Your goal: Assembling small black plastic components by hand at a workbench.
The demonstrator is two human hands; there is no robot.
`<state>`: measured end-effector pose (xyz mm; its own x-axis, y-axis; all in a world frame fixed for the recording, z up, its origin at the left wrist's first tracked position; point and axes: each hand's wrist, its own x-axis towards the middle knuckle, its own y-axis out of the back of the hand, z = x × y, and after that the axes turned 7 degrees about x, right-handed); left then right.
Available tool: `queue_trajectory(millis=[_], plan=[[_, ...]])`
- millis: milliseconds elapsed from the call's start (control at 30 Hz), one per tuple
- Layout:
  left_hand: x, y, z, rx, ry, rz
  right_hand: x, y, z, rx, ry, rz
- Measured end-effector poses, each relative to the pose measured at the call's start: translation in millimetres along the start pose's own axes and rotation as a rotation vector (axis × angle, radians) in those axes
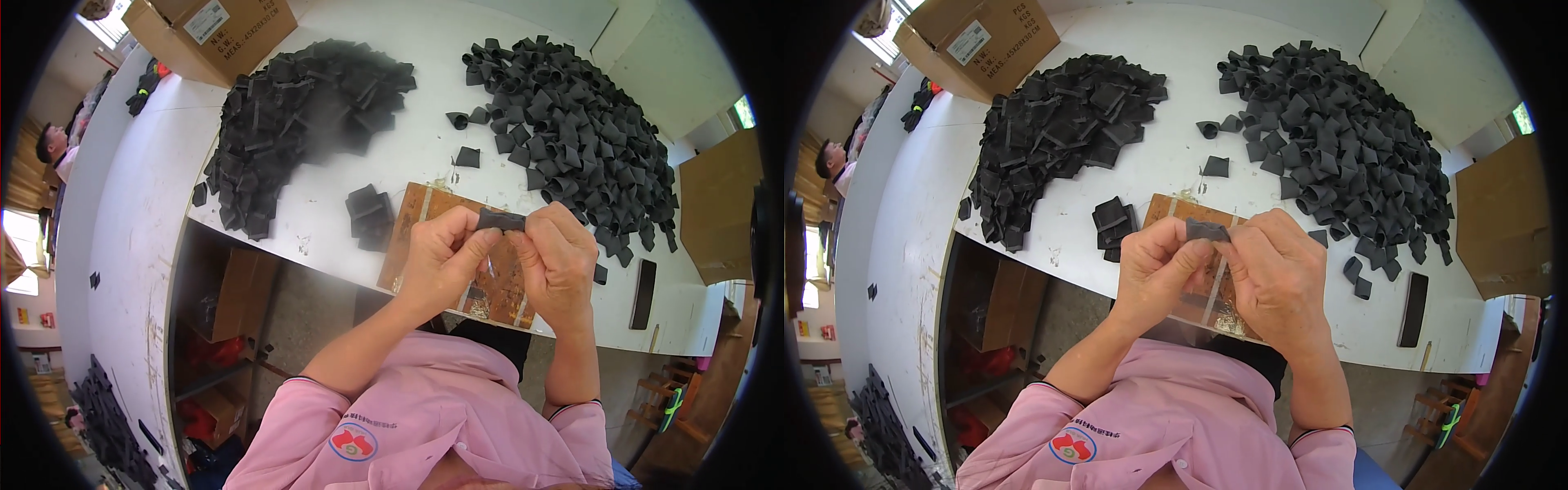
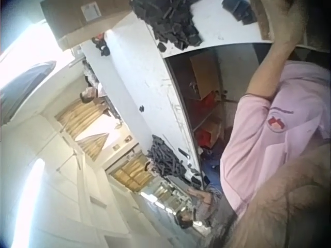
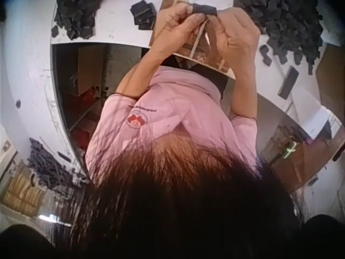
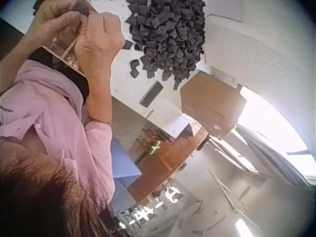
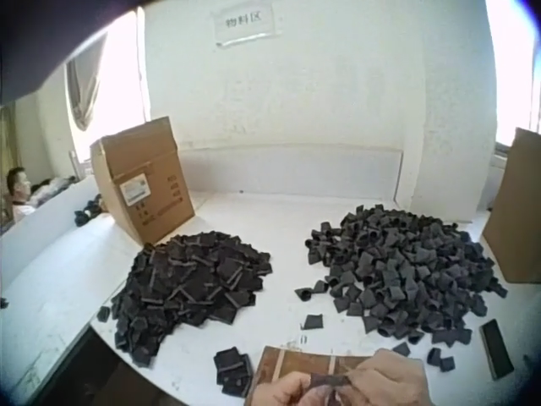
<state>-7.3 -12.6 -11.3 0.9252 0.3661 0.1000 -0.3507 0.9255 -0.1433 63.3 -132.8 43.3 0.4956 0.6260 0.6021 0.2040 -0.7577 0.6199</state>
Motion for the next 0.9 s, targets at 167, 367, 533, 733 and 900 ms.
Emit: queue_trajectory(millis=[167, 367, 533, 733, 900], plan=[[-6, 8, -16, 0.254, 0.013, 0.075, 1, 5, 3, 0.054, -0.041, 0.002], [13, 94, -71, 1.186, -0.279, 0.458, 6, 24, 34, 0.800, -0.584, 0.424], [26, 116, -86, 1.467, -0.139, 0.131, -46, -11, 21, 0.807, -0.833, 0.150], [33, 120, -83, 1.578, -0.198, 0.093, -60, -25, 6, 0.729, -0.859, -0.069], [15, 92, -34, 0.260, 0.301, 0.178, -58, -42, -7, 0.478, -0.437, -0.005]])
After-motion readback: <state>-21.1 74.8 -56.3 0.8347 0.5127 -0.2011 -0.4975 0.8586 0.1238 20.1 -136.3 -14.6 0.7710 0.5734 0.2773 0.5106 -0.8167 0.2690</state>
